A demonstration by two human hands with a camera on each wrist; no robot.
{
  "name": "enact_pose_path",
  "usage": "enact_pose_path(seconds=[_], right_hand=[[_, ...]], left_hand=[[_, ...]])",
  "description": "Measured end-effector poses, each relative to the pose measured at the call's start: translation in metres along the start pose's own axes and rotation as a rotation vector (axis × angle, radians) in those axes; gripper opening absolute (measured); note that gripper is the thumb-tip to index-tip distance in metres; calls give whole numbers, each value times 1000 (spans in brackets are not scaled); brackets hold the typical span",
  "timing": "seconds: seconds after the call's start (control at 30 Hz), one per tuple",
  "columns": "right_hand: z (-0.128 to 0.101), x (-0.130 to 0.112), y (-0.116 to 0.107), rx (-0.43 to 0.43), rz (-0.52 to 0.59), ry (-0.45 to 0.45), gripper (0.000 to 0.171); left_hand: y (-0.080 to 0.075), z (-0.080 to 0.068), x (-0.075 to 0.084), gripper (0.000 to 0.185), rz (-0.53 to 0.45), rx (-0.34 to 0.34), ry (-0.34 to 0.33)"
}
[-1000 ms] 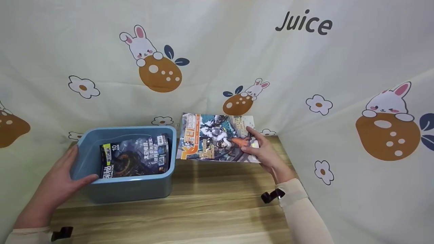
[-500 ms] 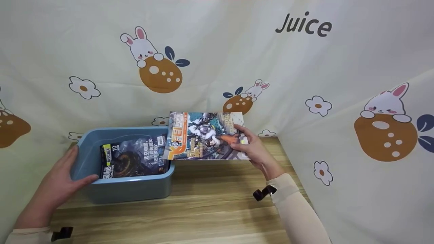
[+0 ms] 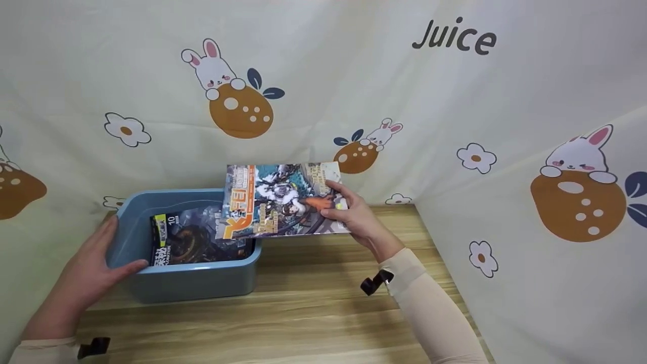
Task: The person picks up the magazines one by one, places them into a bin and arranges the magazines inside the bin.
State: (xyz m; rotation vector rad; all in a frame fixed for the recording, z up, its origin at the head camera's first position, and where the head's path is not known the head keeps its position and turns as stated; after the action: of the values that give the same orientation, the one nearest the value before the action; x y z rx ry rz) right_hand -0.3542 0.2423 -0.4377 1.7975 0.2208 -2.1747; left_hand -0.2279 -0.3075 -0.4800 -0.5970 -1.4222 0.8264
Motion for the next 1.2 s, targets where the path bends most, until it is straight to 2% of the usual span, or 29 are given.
enact_pose_path(seconds=[0.2, 0.43, 0.63, 1.2], right_hand=[[8, -1, 15, -1, -24, 3, 86], [13, 2, 35, 2, 21, -10, 88], [17, 3, 56, -9, 1, -15, 88], [33, 16, 119, -30, 75, -51, 89]], left_hand=[[1, 0, -1, 138, 9, -2, -2], [2, 0, -1, 138, 28, -7, -14], [2, 0, -1, 141, 35, 0, -25], [1, 1, 2, 142, 11, -26, -67]])
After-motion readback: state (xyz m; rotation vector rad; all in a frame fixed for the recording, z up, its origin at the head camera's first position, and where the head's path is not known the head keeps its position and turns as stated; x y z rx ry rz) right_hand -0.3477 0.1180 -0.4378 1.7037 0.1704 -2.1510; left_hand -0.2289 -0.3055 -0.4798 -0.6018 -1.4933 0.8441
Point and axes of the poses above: each hand's wrist, its own z-axis towards the middle knuckle, its own y-axis out of the palm, x = y × z, the point moved 2 cm from there along z, towards the middle knuckle, and after that the axes turned 9 degrees about -y, right-handed, at the moved point
